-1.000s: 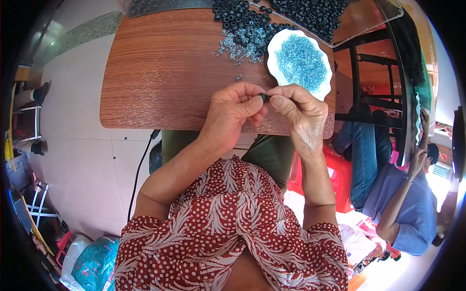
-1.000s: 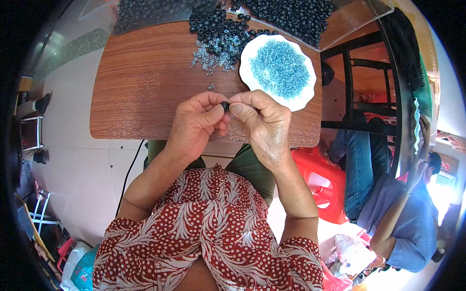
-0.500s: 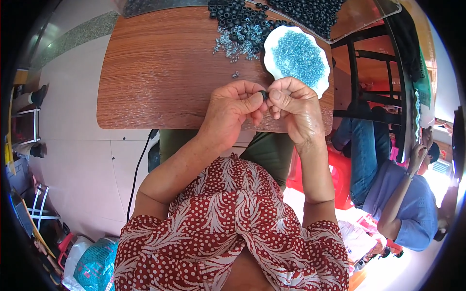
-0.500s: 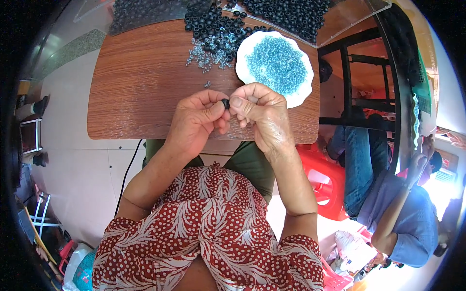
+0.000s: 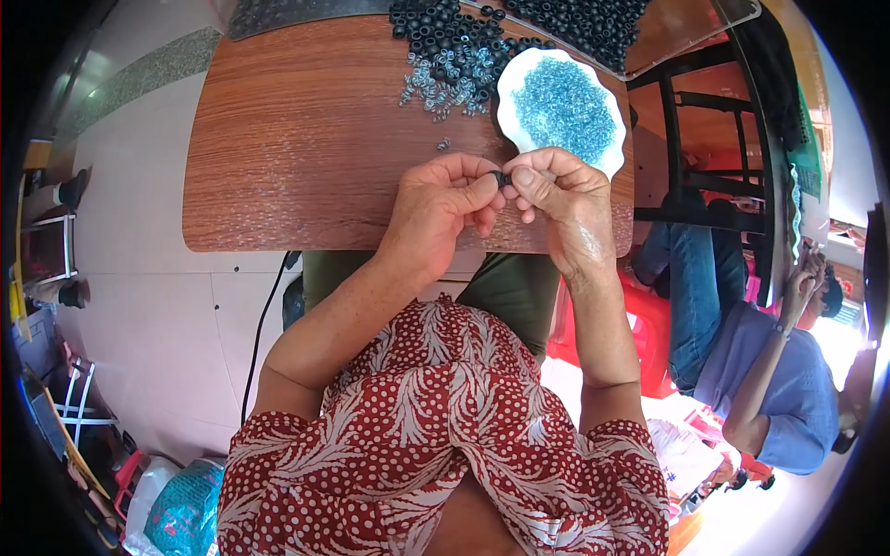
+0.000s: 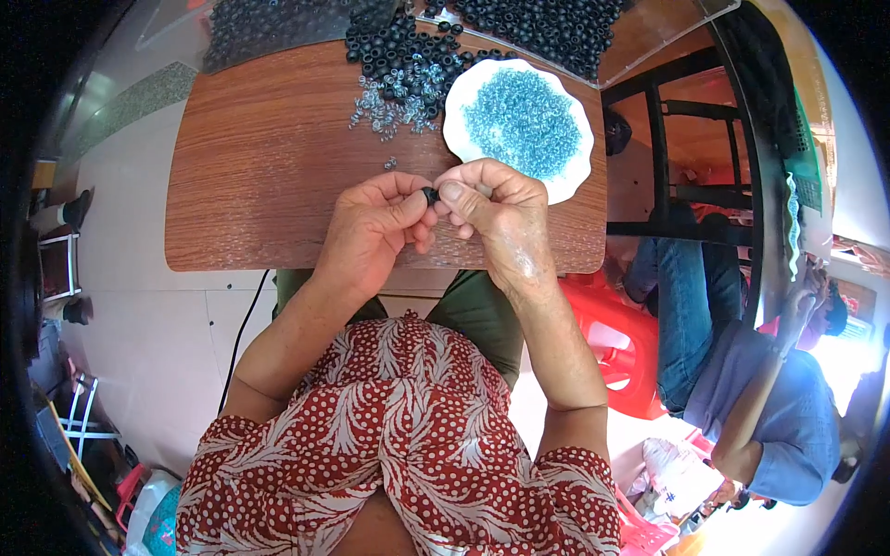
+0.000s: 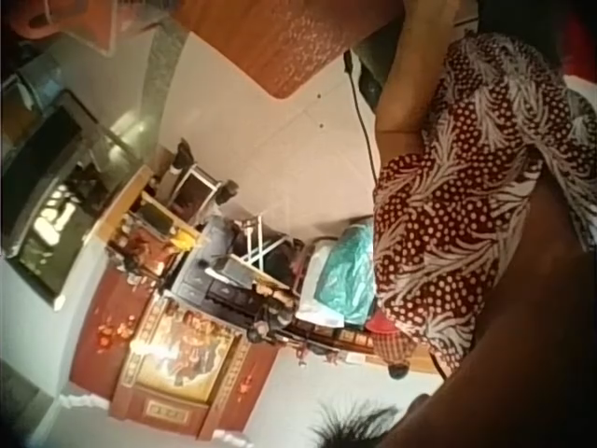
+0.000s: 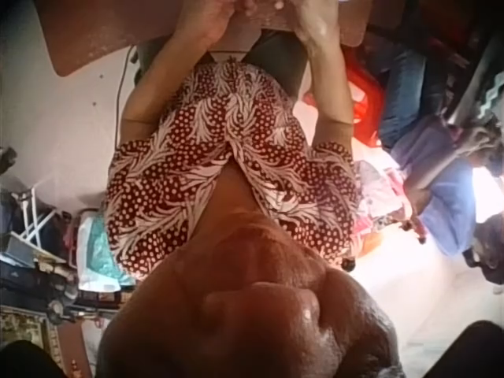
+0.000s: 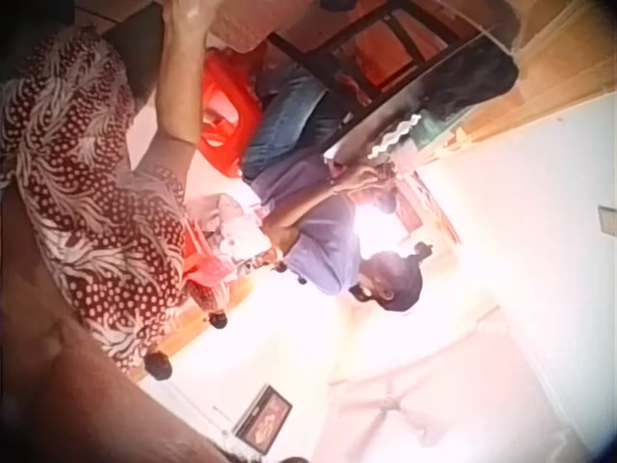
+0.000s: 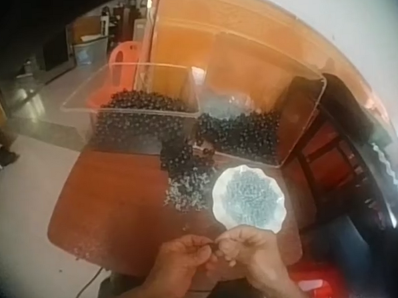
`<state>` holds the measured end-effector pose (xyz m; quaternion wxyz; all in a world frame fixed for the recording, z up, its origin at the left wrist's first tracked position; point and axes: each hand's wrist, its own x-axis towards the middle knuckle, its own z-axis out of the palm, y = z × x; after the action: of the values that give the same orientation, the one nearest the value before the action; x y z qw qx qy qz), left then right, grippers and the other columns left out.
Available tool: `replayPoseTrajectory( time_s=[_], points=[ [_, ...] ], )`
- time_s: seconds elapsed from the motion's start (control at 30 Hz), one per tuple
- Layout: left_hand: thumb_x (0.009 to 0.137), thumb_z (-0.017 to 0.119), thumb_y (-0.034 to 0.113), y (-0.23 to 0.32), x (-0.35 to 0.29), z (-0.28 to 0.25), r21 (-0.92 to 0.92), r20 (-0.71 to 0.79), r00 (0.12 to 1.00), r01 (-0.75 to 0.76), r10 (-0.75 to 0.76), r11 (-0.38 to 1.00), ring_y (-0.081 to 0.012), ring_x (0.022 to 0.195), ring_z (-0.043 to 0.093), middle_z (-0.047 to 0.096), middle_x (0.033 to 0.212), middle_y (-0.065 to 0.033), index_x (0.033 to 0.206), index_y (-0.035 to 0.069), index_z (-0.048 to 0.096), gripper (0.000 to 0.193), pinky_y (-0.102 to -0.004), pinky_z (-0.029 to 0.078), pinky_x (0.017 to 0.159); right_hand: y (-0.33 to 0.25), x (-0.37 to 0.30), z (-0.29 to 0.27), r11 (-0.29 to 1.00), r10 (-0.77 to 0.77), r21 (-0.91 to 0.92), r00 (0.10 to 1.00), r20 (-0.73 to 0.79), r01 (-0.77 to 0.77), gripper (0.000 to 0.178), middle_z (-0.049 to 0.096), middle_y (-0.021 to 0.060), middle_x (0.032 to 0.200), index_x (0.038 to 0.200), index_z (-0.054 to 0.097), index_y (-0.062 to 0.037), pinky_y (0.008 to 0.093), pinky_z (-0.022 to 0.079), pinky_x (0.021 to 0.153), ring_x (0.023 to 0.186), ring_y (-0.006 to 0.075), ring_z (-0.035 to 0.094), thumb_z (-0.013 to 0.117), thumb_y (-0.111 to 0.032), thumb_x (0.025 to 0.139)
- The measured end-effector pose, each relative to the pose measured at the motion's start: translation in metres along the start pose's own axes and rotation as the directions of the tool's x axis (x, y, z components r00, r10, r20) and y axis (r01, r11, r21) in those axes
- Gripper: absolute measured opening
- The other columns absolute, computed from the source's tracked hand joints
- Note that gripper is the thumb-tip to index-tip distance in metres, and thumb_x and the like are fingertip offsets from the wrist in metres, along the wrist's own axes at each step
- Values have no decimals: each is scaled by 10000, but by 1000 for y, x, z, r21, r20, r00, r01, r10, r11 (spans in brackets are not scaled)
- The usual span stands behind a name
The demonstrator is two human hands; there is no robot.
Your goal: Assembling small black components by inserting tiny blue beads or rings into them.
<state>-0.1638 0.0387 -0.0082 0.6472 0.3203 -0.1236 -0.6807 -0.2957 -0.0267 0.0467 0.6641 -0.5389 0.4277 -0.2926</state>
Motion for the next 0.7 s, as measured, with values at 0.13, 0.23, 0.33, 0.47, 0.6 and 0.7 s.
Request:
replayPoseTrajectory(
  time_s=[0.13, 0.23, 0.33, 0.47, 0.6, 0.7],
  points=[
    [850, 561, 46, 0, 0, 1, -66, 17, 999, 50, -49, 997, -154, 596, 550, 606, 760, -104, 941, -49, 552, 131, -262, 448, 534, 1, 1, -3, 1000, 30, 10, 1000, 1, -30, 89, 623, 47, 702, 873, 634, 14, 182, 408, 515, 597, 72, 544, 617, -60, 826],
    [845, 569, 42, 0, 1, 3, -114, 25, 997, 76, -74, 991, -154, 589, 545, 604, 750, -103, 932, -50, 555, 128, -256, 446, 524, 1, 1, -4, 999, 31, 21, 1000, 1, -31, 104, 622, 47, 697, 876, 632, 15, 179, 407, 518, 596, 73, 544, 610, -79, 836],
    [850, 564, 48, 0, 2, 1, -120, 46, 995, 92, -87, 988, -156, 594, 545, 600, 755, -99, 938, -50, 553, 132, -264, 448, 530, -3, 0, -3, 999, 27, 43, 1000, 0, -27, 122, 622, 48, 698, 878, 631, 17, 182, 408, 527, 600, 74, 544, 602, -97, 845],
    [852, 560, 50, 0, 2, 1, -124, 59, 994, 96, -89, 988, -157, 603, 546, 596, 764, -96, 949, -52, 549, 141, -268, 450, 546, -3, -1, -4, 999, 32, 33, 999, 8, -32, 122, 624, 48, 704, 884, 632, 18, 187, 407, 538, 608, 76, 545, 600, -93, 844],
    [850, 562, 53, -1, 2, 3, -127, 61, 995, 91, -84, 988, -158, 607, 545, 595, 768, -101, 950, -53, 549, 146, -266, 451, 554, 0, -2, -8, 999, -32, -32, 999, 20, 32, 90, 628, 50, 717, 871, 639, 14, 186, 405, 539, 610, 80, 546, 618, -54, 816],
    [848, 566, 54, -1, 2, 3, -128, 69, 991, 124, -115, 984, -162, 601, 548, 595, 765, -106, 949, -54, 548, 149, -267, 453, 547, 1, -2, -9, 999, -37, -1, 999, -5, 37, 72, 631, 49, 724, 846, 644, 14, 188, 407, 539, 610, 82, 547, 639, -24, 785]
  ],
)
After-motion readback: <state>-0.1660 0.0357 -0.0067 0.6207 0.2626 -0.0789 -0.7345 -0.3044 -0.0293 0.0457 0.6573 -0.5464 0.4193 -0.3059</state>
